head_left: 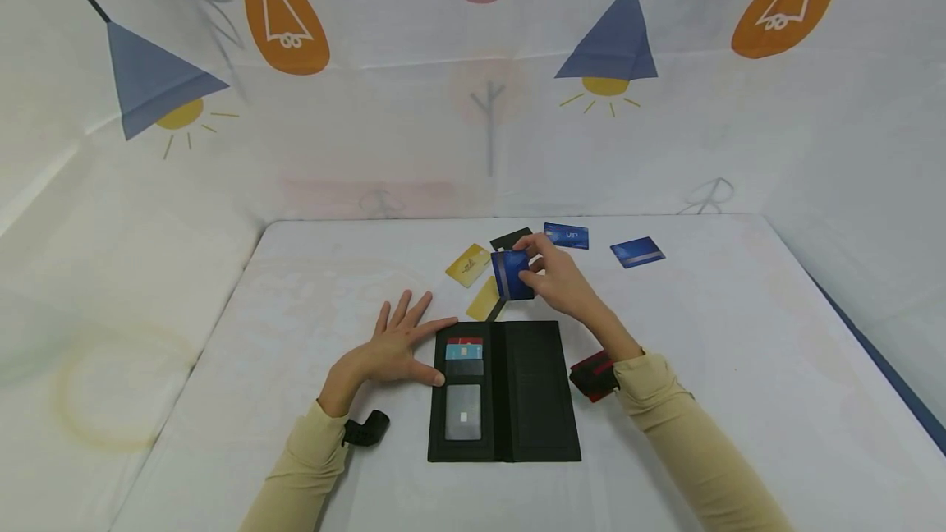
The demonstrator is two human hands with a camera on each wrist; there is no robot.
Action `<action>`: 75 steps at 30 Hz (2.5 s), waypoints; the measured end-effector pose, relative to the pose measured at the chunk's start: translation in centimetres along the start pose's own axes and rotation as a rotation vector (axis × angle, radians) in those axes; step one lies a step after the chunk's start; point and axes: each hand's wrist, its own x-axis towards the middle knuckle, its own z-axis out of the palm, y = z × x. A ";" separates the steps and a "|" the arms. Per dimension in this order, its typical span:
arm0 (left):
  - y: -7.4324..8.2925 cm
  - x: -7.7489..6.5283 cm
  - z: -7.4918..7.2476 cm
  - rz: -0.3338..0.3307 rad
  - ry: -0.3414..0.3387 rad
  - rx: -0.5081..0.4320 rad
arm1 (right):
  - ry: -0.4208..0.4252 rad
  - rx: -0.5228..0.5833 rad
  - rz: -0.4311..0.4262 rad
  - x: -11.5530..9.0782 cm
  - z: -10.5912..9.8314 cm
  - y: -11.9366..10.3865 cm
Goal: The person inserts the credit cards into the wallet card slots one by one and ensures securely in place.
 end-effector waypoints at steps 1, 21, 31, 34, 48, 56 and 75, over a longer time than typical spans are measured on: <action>0.0 0.0 0.0 0.001 0.000 0.000 | -0.003 0.011 -0.005 0.0 0.3 -0.1; 0.4 -0.1 -0.4 0.005 -0.011 0.010 | -0.071 0.183 -0.038 0.1 4.9 -1.6; 0.3 0.1 -0.4 -0.025 -0.034 0.004 | -0.138 0.191 -0.012 -0.2 6.2 -2.0; 0.2 0.2 -0.4 -0.024 -0.036 0.006 | -0.145 0.186 -0.013 -0.4 6.5 -1.8; 0.1 0.3 -0.3 -0.033 -0.032 0.006 | -0.121 0.185 0.034 -0.9 7.5 -1.5; 0.1 0.3 -0.3 -0.032 -0.032 0.012 | -0.112 0.087 0.011 -0.4 7.4 -1.4; 0.2 0.2 -0.3 -0.031 -0.028 0.024 | -0.153 -0.140 0.053 0.5 7.3 -1.3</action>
